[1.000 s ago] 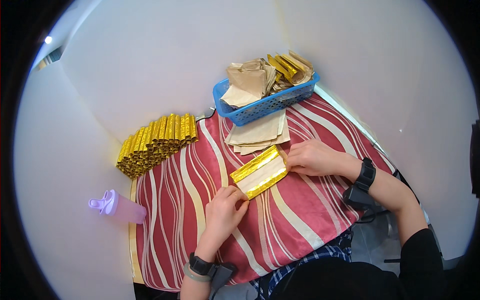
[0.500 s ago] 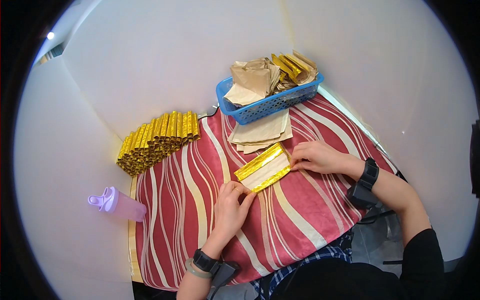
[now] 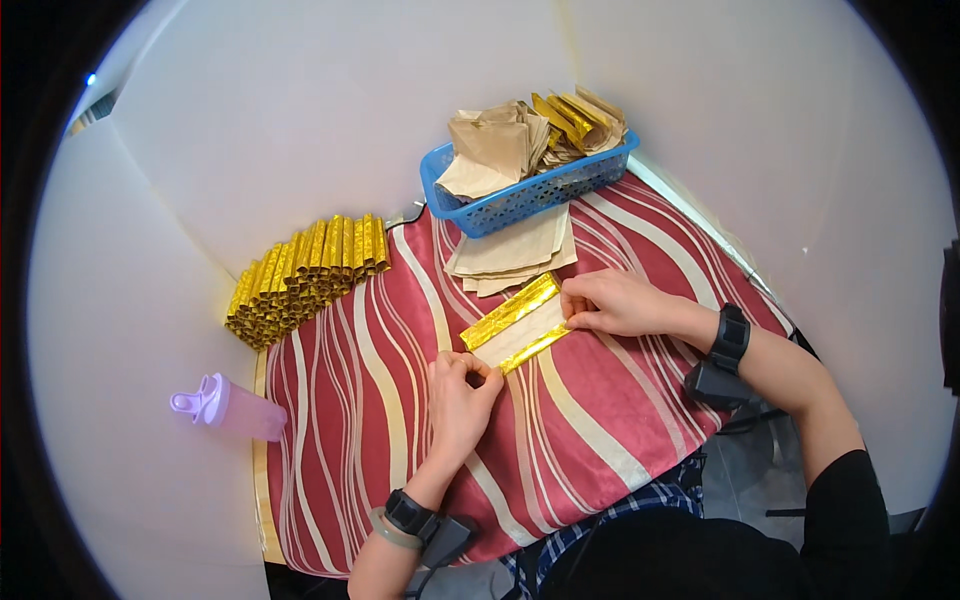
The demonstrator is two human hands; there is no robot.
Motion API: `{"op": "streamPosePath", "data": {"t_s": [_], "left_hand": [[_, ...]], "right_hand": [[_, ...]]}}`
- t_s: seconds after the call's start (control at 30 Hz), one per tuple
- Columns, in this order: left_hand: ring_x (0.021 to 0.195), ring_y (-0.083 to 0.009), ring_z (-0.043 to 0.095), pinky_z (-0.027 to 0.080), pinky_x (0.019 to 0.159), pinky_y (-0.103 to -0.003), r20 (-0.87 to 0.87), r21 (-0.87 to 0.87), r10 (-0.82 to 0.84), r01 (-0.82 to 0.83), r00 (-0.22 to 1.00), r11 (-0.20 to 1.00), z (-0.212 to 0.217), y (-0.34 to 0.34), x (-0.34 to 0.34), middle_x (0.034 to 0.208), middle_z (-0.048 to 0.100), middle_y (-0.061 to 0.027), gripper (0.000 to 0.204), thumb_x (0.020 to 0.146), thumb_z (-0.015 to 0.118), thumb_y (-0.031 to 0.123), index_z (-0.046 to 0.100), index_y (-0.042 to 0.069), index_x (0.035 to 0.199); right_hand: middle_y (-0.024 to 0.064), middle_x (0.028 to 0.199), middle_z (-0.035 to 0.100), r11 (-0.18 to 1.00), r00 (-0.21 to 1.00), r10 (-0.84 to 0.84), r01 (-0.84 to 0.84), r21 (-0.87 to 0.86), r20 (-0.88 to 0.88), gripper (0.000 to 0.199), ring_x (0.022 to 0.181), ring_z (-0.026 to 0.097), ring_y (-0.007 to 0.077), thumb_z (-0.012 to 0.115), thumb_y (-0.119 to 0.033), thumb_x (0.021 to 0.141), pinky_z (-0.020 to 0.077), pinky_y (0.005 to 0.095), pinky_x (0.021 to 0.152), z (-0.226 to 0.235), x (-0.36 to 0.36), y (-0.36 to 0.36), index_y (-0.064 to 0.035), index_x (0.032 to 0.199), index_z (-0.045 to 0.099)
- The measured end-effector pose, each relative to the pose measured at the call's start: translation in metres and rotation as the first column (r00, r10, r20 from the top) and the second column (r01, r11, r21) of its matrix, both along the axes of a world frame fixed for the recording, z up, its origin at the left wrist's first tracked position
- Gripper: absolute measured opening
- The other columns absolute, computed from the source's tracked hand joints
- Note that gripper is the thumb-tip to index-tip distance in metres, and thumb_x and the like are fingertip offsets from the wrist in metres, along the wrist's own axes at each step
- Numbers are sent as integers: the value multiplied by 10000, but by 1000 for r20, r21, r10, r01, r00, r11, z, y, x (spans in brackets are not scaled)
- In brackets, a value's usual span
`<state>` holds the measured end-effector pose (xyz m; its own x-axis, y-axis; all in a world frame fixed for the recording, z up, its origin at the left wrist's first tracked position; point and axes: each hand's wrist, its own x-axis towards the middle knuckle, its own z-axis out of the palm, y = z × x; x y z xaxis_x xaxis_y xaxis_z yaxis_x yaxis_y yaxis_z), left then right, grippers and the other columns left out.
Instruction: Folding sheets of gold-colored paper into narrow strips.
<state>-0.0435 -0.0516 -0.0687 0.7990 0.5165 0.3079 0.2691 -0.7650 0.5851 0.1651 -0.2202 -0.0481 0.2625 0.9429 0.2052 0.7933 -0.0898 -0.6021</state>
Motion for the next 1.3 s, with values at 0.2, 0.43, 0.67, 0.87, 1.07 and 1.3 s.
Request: {"op": "streamPosePath", "data": {"t_s": [0.2, 0.43, 0.67, 0.87, 1.07, 1.3], "left_hand": [[900, -264, 519, 429, 815, -361, 31, -57, 24, -22, 999, 998, -3, 3, 1, 931, 528, -108, 193, 764, 728, 167, 622, 6, 773], [898, -265, 524, 426, 823, -360, 35, -162, 10, -4, 999, 987, -10, 11, -2, 902, 533, -112, 178, 770, 741, 136, 628, 0, 791], [914, -265, 531, 437, 825, -355, 121, -263, -56, 86, 991, 961, -16, 20, -8, 916, 556, -104, 124, 757, 731, 66, 663, 22, 851], [890, -272, 523, 450, 800, -372, 71, 408, -388, 328, 919, 852, 7, 4, -8, 898, 540, -73, 353, 727, 651, -26, 708, 124, 1042], [922, -259, 524, 428, 815, -376, -165, 546, -393, 416, 905, 727, 17, -2, -9, 929, 542, -65, 526, 719, 576, -18, 661, 165, 1204], [1037, -241, 500, 360, 883, -383, -220, 612, -355, 412, 909, 675, 18, 0, -21, 1038, 563, -43, 520, 687, 583, -19, 647, 90, 1191]], "right_hand": [[99, 795, 643, 999, 999, -31, 31, -9, 13, 171, 783, 634, 274, 700, -185, 813, 458, 408, 660, -1, 0, 2, -53, 848, 597], [77, 832, 593, 999, 1000, -27, 27, 17, -3, 137, 767, 605, 229, 699, -119, 817, 464, 356, 663, -8, 5, 0, -53, 870, 591], [74, 923, 572, 988, 984, 38, -63, 143, 175, 93, 921, 580, 254, 651, -116, 821, 465, 378, 742, -9, 1, -7, -69, 877, 592], [55, 889, 558, 964, 773, 101, -232, 131, 627, 225, 861, 568, 216, 646, -136, 777, 471, 352, 735, -6, -6, -12, -123, 1001, 636], [54, 905, 546, 959, 596, 130, -277, 51, 793, 371, 872, 561, 204, 534, -145, 835, 454, 314, 757, 6, -25, -18, -141, 1194, 629], [62, 944, 556, 965, 639, 121, -256, 62, 759, 341, 923, 557, 196, 546, -146, 826, 430, 314, 831, 2, -17, -28, -66, 1145, 635]]}}
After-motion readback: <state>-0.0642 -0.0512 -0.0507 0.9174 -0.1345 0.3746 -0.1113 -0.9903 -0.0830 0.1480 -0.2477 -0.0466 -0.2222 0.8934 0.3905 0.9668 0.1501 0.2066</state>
